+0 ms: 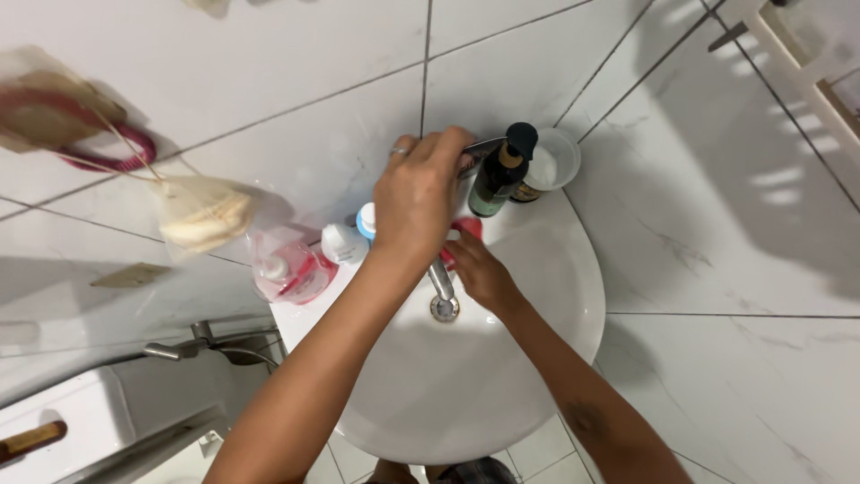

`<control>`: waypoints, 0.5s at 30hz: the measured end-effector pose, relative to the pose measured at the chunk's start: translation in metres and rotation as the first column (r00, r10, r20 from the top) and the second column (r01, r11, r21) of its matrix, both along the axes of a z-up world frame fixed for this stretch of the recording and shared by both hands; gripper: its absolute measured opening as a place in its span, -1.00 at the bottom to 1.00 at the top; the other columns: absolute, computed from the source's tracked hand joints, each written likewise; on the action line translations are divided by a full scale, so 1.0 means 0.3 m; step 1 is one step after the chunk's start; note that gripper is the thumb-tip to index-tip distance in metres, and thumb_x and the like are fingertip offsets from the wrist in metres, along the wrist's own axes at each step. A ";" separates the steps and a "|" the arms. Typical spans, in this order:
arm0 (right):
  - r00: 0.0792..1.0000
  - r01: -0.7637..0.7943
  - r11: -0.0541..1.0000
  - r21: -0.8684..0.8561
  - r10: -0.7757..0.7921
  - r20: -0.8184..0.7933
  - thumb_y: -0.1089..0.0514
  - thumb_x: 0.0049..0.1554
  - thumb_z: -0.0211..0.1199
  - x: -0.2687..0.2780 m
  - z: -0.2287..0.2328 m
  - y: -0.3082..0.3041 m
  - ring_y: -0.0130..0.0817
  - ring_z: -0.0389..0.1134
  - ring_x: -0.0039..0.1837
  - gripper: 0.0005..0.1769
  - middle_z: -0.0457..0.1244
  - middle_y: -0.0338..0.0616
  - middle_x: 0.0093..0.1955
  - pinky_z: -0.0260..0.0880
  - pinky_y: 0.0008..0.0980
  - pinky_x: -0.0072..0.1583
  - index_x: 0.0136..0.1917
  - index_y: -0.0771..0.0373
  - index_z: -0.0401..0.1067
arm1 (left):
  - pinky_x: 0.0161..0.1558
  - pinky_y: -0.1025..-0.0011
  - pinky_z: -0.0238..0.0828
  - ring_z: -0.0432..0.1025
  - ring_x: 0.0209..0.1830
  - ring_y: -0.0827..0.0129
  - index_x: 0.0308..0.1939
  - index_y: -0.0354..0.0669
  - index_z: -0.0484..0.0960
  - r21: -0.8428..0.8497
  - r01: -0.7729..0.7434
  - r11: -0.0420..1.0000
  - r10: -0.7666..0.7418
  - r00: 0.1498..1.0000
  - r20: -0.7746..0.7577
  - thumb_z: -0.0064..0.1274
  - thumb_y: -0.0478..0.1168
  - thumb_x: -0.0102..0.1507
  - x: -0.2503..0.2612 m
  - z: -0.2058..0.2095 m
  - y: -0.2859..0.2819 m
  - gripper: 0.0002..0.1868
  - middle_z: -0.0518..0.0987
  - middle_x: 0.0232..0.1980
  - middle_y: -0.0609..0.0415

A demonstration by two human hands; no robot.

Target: The person cleans a bathroom by first placing a trash bag into a bin and closing the lid. They then wipe the sink and faucet with a cloth, apply cleaning liquid to the toilet bowl, and scrub the bowl with a toilet brush.

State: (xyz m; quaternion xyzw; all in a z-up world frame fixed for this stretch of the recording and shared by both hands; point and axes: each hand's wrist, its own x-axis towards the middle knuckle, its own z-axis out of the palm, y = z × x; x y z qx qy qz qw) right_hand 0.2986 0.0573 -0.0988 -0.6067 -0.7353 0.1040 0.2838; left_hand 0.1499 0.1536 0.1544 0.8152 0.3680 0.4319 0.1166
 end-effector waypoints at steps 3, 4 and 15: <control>0.996 0.008 1.000 -0.005 -0.008 -0.085 0.39 0.17 0.14 0.006 0.016 -0.023 -0.03 0.25 0.47 -0.48 0.21 -0.06 0.43 0.33 -0.17 0.37 0.39 0.16 0.41 | -0.18 0.13 0.43 0.48 -0.19 0.03 -0.11 -0.09 0.58 -0.002 -0.007 1.000 0.007 0.999 0.040 0.19 -0.31 0.28 -0.055 0.060 -0.012 -0.86 0.64 -0.21 0.05; 0.997 0.011 1.000 -0.020 -0.012 -0.081 0.40 0.19 0.15 0.002 0.019 -0.013 -0.05 0.26 0.47 -0.49 0.22 -0.11 0.42 0.34 -0.18 0.38 0.39 0.14 0.42 | -0.17 0.13 0.44 0.47 -0.21 0.03 -0.11 -0.09 0.59 -0.004 -0.015 1.000 0.016 0.999 0.044 0.20 -0.31 0.29 -0.067 0.067 -0.008 -0.87 0.64 -0.23 0.04; 0.985 0.104 0.993 -0.059 -0.111 -0.133 0.47 0.09 0.09 -0.028 0.103 0.005 -0.14 0.35 0.34 -0.45 0.22 -0.09 0.42 0.49 -0.30 0.23 0.31 0.17 0.44 | -0.15 0.07 0.43 0.49 -0.11 -0.06 -0.15 -0.14 0.53 -0.084 0.010 0.996 -0.012 0.999 -0.031 0.17 -0.31 0.26 0.014 -0.137 0.037 -0.86 0.64 -0.19 -0.02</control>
